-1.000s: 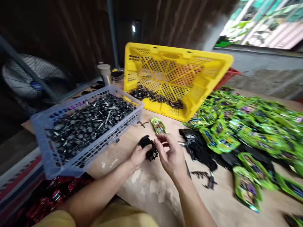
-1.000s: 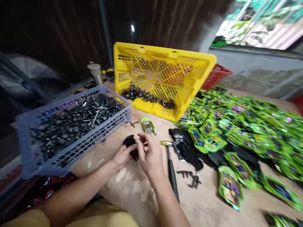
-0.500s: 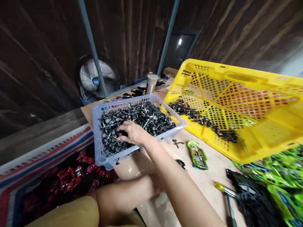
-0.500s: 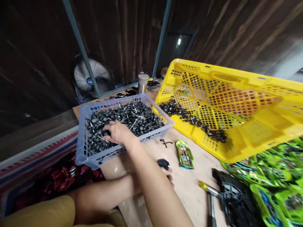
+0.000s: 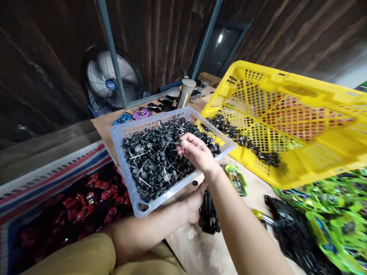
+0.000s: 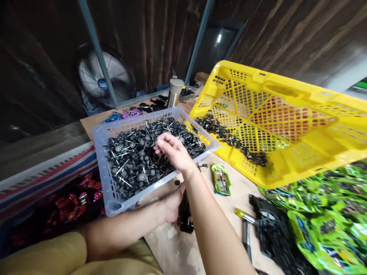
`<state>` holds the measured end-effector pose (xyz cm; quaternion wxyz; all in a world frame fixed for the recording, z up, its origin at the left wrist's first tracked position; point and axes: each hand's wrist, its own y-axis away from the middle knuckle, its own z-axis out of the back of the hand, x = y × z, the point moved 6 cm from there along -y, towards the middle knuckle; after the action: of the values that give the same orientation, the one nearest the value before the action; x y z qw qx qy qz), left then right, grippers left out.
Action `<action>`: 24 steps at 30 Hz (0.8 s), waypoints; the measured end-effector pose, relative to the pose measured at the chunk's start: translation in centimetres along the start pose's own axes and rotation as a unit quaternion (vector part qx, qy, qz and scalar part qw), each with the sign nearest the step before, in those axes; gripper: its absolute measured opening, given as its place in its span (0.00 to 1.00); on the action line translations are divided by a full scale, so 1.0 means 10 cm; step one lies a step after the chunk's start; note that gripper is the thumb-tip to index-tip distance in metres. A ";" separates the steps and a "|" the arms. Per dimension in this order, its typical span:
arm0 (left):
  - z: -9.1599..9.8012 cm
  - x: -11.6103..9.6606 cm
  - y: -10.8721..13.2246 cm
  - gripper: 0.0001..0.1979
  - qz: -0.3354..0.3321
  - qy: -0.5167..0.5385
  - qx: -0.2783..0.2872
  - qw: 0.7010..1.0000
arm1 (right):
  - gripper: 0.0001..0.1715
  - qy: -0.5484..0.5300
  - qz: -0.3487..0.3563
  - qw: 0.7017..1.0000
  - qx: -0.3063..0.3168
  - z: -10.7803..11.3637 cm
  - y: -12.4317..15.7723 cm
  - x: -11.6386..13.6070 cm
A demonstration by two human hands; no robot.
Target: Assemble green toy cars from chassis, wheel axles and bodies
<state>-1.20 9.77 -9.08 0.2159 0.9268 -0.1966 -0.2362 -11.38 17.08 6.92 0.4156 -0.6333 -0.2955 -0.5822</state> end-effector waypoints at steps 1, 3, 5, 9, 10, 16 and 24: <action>-0.04 0.04 0.05 0.33 0.041 0.004 -0.003 0.999 | 0.17 -0.033 -0.008 0.998 -0.055 0.15 0.07 0.01; -0.12 0.10 0.14 0.42 0.123 0.019 0.008 0.992 | 0.21 -0.047 -0.026 0.990 -0.131 0.41 0.31 0.05; -0.16 0.08 0.18 0.43 0.127 0.037 0.015 0.991 | 0.23 -0.019 -0.050 0.985 -0.163 0.61 0.67 0.10; -0.22 0.07 0.17 0.44 0.115 0.018 0.071 0.991 | 0.21 0.065 -0.153 0.978 -0.123 0.72 1.52 0.07; -0.24 0.11 0.18 0.44 0.126 0.015 0.089 0.988 | 0.20 0.082 -0.174 0.976 -0.102 0.70 1.71 0.03; -0.43 0.33 0.24 0.43 0.180 -0.026 0.137 0.974 | 0.15 0.232 -0.185 0.950 -0.099 0.76 2.51 -0.08; -0.46 0.65 0.09 0.32 0.195 -0.100 0.047 0.975 | 0.14 0.212 -0.205 0.918 -0.266 0.63 3.00 -0.25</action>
<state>6.28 7.39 -7.29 0.1932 0.8516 -0.4047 -0.2716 17.16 8.45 -0.82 0.1561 -0.5078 -0.1575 -0.8325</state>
